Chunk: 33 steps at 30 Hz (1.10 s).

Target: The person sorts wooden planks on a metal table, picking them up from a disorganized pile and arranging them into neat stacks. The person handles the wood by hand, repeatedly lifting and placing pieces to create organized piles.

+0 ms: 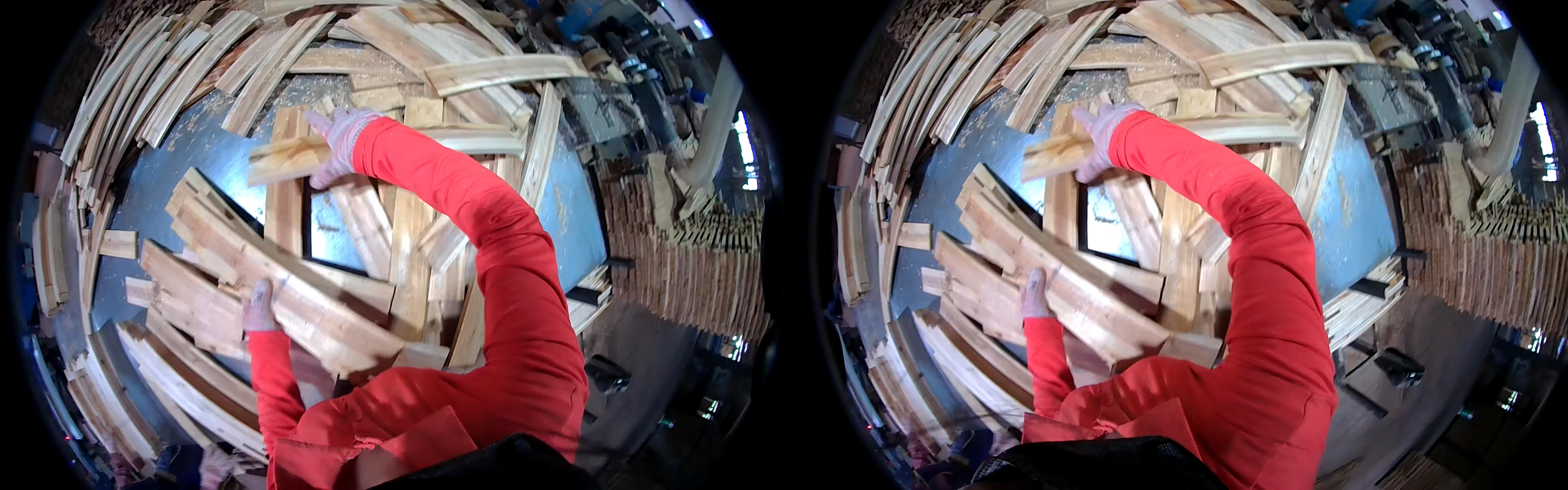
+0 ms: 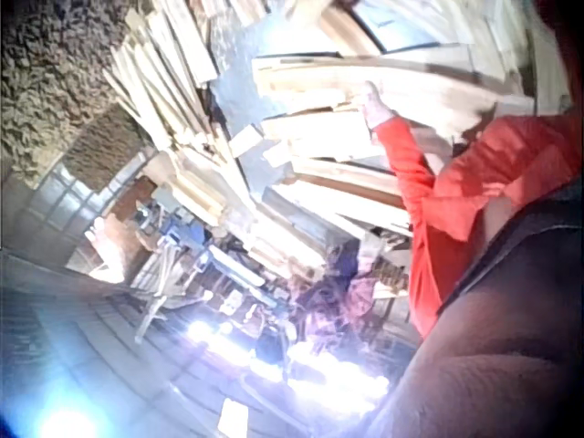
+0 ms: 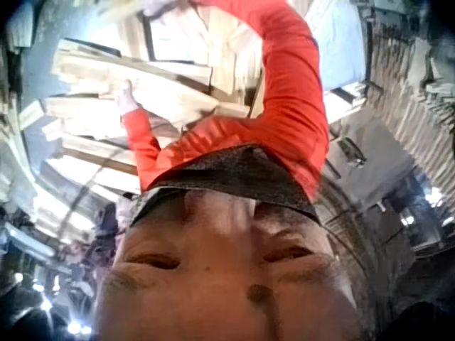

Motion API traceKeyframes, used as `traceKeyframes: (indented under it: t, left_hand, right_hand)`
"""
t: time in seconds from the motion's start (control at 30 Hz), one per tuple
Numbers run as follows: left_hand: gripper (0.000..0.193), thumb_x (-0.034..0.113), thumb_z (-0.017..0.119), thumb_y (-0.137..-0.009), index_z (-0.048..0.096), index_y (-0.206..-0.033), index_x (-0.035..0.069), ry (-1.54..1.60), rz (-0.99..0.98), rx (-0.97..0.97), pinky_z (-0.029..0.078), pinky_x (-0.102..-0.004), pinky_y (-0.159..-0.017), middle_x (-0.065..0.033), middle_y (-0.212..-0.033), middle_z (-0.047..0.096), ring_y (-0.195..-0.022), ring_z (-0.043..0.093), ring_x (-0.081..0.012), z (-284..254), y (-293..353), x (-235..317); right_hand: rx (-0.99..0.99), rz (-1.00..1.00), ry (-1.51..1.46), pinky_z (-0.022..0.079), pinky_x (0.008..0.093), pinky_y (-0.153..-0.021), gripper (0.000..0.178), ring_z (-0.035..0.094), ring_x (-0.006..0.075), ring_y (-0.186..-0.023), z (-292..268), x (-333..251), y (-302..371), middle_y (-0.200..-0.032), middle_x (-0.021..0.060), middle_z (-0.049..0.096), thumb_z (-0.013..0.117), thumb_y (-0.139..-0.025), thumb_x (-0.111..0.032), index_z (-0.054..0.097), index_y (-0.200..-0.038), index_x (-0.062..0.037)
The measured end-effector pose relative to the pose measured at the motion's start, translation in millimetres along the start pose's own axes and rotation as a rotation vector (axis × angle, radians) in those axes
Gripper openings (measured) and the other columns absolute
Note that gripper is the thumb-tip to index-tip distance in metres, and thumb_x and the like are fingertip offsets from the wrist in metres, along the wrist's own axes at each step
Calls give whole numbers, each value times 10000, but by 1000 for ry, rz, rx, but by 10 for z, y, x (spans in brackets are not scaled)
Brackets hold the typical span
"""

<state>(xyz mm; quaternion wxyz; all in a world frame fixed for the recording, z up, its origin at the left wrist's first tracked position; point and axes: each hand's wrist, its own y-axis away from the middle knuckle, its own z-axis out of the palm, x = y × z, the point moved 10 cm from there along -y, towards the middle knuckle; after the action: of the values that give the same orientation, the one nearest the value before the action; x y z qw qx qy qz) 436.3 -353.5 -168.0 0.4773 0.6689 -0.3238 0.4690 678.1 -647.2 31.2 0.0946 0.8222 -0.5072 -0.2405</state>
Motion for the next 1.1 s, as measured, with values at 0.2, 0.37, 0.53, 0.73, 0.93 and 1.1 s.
traceKeyframes:
  t: [0.2, 0.37, 0.53, 0.73, 0.93, 1.1]
  left_hand:
    - [432, 147, 484, -913, 498, -1341, 90, -1131, 566, -240, 280, -364, -1121, -113, -1372, 512, -1290, 454, -237, 231, -92, 260]
    - [552, 371, 616, -861, 541, -1307, 55, -265, -203, 20, 410, -363, -957, -151, -1248, 576, -1110, 549, -231, 96, -128, 199]
    - [582, 452, 622, -858, 566, -1278, 53, 285, -239, -98, 506, -368, -808, -106, -1105, 630, -926, 620, -228, 299, -398, -157]
    - [598, 479, 430, -949, 445, -1400, 86, 143, -249, -200, 320, -433, -1081, -97, -1407, 466, -1298, 408, -259, 277, -809, -294]
    - [490, 398, 482, -942, 538, -1302, 70, -276, -144, -11, 439, -451, -988, -84, -1303, 553, -1168, 530, -254, -456, -1232, 294]
    - [377, 314, 507, -939, 608, -1198, 60, -170, -215, -248, 486, -451, -938, -87, -1187, 625, -1091, 585, -275, 368, -836, 784]
  right_hand:
    - [54, 128, 281, 333, 473, -1058, 974, 448, 381, -1246, 955, 526, 504, -1344, 215, 462, 762, -653, -371, 283, -1464, -126]
    - [568, 346, 462, 343, 508, -1022, 934, 487, 348, -1191, 309, 191, 1771, -1301, 158, 502, 762, -671, -346, 298, -1457, -149]
    - [711, 794, 320, 362, 471, -1012, 1014, 501, 326, -1177, 485, 636, 3710, -1324, 150, 492, 824, -611, -401, 320, -1452, -141]
    - [896, 1327, -162, 434, 423, -974, 974, 529, 361, -1137, 2236, 1501, 6248, -1248, 191, 530, 802, -651, -421, 330, -1453, -134]
    - [1066, 1806, -987, 422, 393, -985, 1006, 519, 335, -1181, 4798, 2646, 8249, -1294, 239, 529, 782, -679, -522, 337, -1450, -55]
    - [1327, 1908, -1366, 459, 355, -896, 1014, 571, 252, -1101, 6730, 3885, 9148, -1281, 219, 549, 780, -705, -514, 336, -1432, 36]
